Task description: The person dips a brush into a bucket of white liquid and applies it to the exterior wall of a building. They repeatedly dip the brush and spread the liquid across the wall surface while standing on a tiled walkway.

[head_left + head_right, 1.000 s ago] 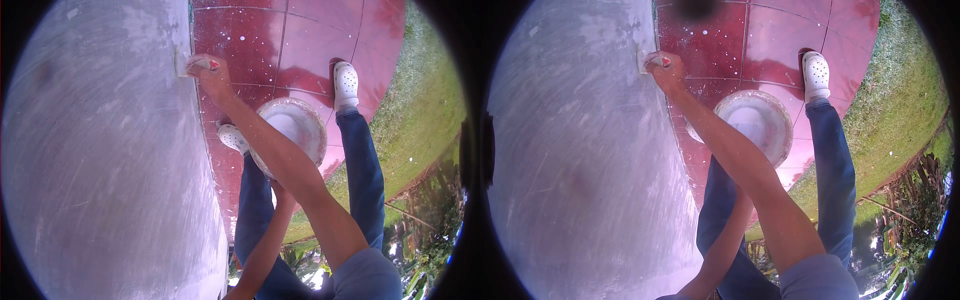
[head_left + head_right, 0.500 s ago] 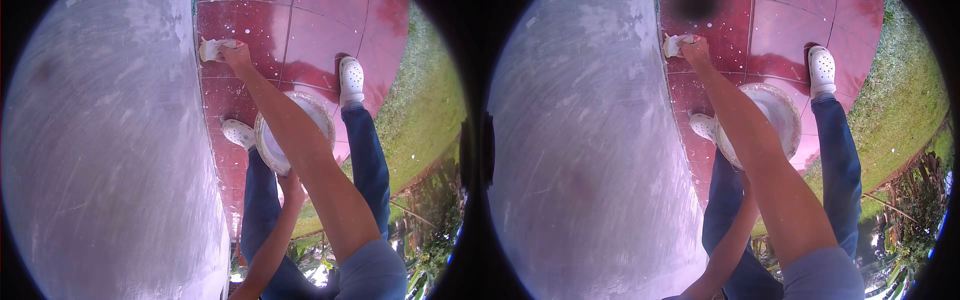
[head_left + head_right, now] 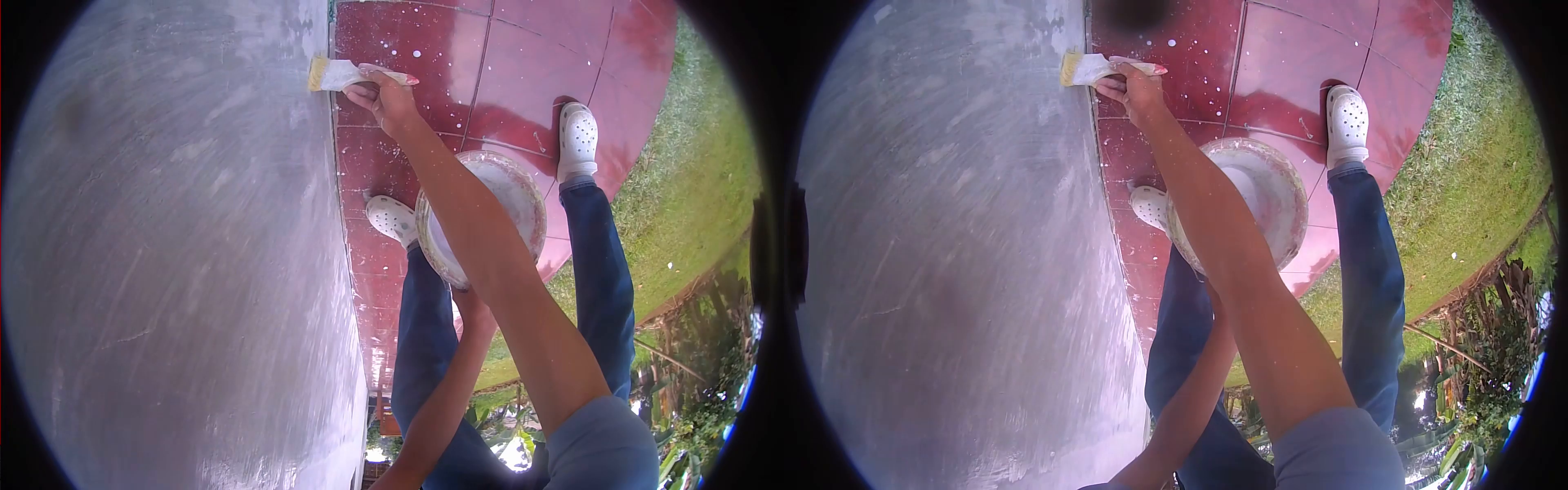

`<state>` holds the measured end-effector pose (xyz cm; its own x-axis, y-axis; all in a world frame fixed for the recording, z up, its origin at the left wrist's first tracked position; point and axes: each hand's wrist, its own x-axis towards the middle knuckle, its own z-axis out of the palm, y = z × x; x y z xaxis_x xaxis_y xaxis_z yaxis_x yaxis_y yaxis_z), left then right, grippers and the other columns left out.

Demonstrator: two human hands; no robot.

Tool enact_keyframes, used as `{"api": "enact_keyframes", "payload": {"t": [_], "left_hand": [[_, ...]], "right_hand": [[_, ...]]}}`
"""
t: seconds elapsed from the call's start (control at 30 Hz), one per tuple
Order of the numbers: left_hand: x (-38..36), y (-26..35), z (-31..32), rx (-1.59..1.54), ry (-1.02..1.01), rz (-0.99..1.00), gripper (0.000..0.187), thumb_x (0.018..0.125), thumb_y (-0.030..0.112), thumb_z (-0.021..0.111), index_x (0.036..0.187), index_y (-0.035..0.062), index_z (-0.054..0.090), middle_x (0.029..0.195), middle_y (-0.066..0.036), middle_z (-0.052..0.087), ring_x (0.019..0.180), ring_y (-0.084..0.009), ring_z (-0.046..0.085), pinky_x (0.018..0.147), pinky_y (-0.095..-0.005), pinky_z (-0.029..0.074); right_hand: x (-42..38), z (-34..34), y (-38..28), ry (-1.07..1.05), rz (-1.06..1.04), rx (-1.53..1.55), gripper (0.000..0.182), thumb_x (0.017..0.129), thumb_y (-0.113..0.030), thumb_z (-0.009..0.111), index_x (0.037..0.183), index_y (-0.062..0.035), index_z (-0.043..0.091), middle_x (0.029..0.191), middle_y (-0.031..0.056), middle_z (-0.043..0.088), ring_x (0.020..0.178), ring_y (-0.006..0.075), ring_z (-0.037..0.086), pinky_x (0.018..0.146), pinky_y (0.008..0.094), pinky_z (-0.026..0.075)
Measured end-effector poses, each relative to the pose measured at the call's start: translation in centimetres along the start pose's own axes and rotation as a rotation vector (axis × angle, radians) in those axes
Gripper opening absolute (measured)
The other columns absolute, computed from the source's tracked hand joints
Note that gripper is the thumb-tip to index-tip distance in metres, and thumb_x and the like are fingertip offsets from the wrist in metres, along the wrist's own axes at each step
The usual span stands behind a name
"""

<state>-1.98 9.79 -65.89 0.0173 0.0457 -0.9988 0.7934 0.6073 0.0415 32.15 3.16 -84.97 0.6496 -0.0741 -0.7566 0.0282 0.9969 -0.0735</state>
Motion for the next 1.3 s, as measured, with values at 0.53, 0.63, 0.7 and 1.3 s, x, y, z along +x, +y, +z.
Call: {"api": "enact_keyframes", "payload": {"t": [0.53, 0.63, 0.7, 1.3], "left_hand": [[-1.1, 0.3, 1.7, 0.212, -0.059, 0.114, 0.057, 0.088, 0.014, 0.064, 0.136, 0.0036, 0.036, 0.125, -0.011, 0.054, 0.108, -0.0201, 0.058, 0.088, -0.0303, 0.050], [-1.0, 0.2, 1.9, -0.118, -0.087, -0.044, 0.055, 0.087, 0.011, 0.065, 0.134, 0.0026, 0.038, 0.122, -0.011, 0.055, 0.106, -0.0217, 0.059, 0.088, -0.0309, 0.050], [-0.9, 0.2, 2.6, 0.052, 0.018, 0.086, 0.054, 0.084, 0.006, 0.063, 0.132, 0.0017, 0.039, 0.121, -0.012, 0.055, 0.104, -0.0220, 0.059, 0.088, -0.0315, 0.050], [-1.9, 1.7, 5.0, 0.164, 0.313, 0.078, 0.060, 0.079, -0.005, 0.056, 0.136, 0.0062, 0.040, 0.126, -0.010, 0.051, 0.113, -0.0243, 0.054, 0.092, -0.0376, 0.053]], "right_hand": [[-7.9, 7.7, -2.2, -0.175, 0.020, -0.027, 0.029, 0.092, -0.006, 0.051, 0.120, 0.0032, 0.053, 0.108, 0.0179, 0.064, 0.091, 0.0298, 0.068, 0.073, 0.0359, 0.059], [-3.9, 1.1, -0.9, 0.083, -0.021, -0.296, 0.027, 0.091, -0.005, 0.052, 0.117, 0.0020, 0.058, 0.108, 0.0163, 0.065, 0.092, 0.0267, 0.069, 0.075, 0.0342, 0.059], [-4.3, 0.5, -2.4, 0.138, -0.020, -0.452, 0.027, 0.092, -0.008, 0.050, 0.115, 0.0008, 0.061, 0.108, 0.0147, 0.066, 0.093, 0.0236, 0.068, 0.075, 0.0335, 0.057], [-4.7, -2.2, -13.0, 0.206, -0.030, -0.712, 0.033, 0.089, -0.010, 0.056, 0.118, 0.0026, 0.061, 0.105, 0.0129, 0.069, 0.093, 0.0204, 0.069, 0.081, 0.0298, 0.053]]}}
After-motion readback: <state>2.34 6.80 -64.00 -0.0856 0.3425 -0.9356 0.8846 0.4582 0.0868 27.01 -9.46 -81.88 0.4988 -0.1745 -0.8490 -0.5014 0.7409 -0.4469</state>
